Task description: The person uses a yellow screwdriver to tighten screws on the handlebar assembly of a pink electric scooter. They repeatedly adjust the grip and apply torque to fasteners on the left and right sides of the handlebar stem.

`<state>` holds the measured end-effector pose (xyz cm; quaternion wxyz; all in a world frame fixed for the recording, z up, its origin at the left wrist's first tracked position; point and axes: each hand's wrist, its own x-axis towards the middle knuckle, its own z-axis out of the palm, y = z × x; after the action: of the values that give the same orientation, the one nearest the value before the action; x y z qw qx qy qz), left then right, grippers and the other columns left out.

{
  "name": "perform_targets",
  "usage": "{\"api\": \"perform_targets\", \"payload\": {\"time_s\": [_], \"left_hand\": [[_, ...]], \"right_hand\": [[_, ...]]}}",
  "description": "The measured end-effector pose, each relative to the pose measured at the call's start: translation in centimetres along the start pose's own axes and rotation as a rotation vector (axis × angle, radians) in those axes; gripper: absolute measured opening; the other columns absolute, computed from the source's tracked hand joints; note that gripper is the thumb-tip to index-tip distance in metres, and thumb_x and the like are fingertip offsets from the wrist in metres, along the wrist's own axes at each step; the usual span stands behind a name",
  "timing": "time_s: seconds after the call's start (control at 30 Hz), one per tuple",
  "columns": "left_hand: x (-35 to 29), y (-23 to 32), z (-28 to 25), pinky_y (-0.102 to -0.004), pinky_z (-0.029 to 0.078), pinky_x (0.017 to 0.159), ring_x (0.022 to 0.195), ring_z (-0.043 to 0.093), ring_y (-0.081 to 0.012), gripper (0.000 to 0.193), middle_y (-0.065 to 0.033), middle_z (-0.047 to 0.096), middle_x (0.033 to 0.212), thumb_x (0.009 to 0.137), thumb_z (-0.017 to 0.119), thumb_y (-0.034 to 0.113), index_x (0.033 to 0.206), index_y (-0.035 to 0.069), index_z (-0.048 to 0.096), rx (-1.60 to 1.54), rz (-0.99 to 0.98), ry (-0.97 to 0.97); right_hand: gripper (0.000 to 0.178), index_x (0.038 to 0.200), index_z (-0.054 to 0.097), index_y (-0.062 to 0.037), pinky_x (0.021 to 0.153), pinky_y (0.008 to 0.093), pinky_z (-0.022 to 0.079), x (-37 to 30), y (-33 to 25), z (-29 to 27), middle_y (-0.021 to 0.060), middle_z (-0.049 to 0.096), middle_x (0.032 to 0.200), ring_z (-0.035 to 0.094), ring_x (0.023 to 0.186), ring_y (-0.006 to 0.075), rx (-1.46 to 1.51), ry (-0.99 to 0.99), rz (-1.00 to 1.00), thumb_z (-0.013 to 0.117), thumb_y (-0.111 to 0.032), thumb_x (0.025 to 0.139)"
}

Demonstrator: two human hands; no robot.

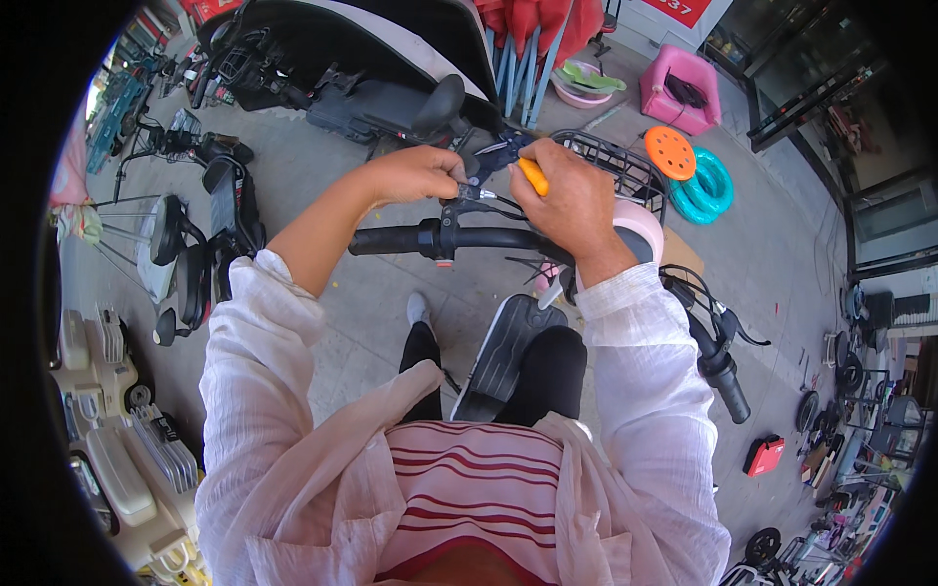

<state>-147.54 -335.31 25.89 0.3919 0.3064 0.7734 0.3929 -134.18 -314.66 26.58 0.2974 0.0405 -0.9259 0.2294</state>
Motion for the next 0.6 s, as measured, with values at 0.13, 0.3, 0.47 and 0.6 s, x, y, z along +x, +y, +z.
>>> {"api": "perform_targets", "payload": {"time_s": [0.13, 0.3, 0.47, 0.6], "left_hand": [[0.27, -0.77, 0.17, -0.0281, 0.045, 0.072, 0.080, 0.059, -0.0129, 0.022, -0.0029, 0.066, 0.082, 0.076, 0.069, 0.022, 0.087, 0.003, 0.068, -0.046, 0.026, 0.004], [0.35, -0.54, -0.13, -0.0286, 0.045, 0.071, 0.080, 0.059, -0.0129, 0.024, -0.0033, 0.066, 0.083, 0.075, 0.070, 0.022, 0.089, 0.003, 0.068, -0.035, 0.012, -0.017], [0.57, -1.15, 0.37, -0.0299, 0.044, 0.070, 0.080, 0.058, -0.0141, 0.028, -0.0044, 0.065, 0.084, 0.075, 0.071, 0.025, 0.091, 0.003, 0.066, 0.044, 0.055, 0.009], [0.64, -0.70, 0.22, -0.0310, 0.044, 0.070, 0.079, 0.058, -0.0150, 0.031, -0.0054, 0.064, 0.084, 0.074, 0.072, 0.027, 0.093, 0.003, 0.065, 0.069, 0.051, -0.004]], "right_hand": [[0.022, 0.094, 0.067, -0.0090, 0.064, 0.0394, 0.054, 0.07, -0.02, 0.00, 0.0103, 0.071, 0.084, 0.070, 0.075, 0.0310, 0.003, -0.005, 0.001, 0.072, -0.028, 0.085], [0.022, 0.094, 0.067, -0.0093, 0.064, 0.0399, 0.054, 0.02, 0.11, -0.10, 0.0101, 0.071, 0.085, 0.070, 0.075, 0.0309, -0.008, -0.009, 0.005, 0.072, -0.029, 0.085], [0.019, 0.094, 0.067, -0.0076, 0.067, 0.0381, 0.054, 0.00, -0.27, -0.34, 0.0117, 0.070, 0.084, 0.069, 0.076, 0.0322, 0.009, -0.022, 0.022, 0.074, -0.022, 0.084], [0.019, 0.094, 0.067, -0.0073, 0.067, 0.0377, 0.054, -0.02, -0.05, -0.35, 0.0118, 0.070, 0.084, 0.069, 0.076, 0.0320, 0.011, -0.021, 0.021, 0.074, -0.022, 0.084]]}}
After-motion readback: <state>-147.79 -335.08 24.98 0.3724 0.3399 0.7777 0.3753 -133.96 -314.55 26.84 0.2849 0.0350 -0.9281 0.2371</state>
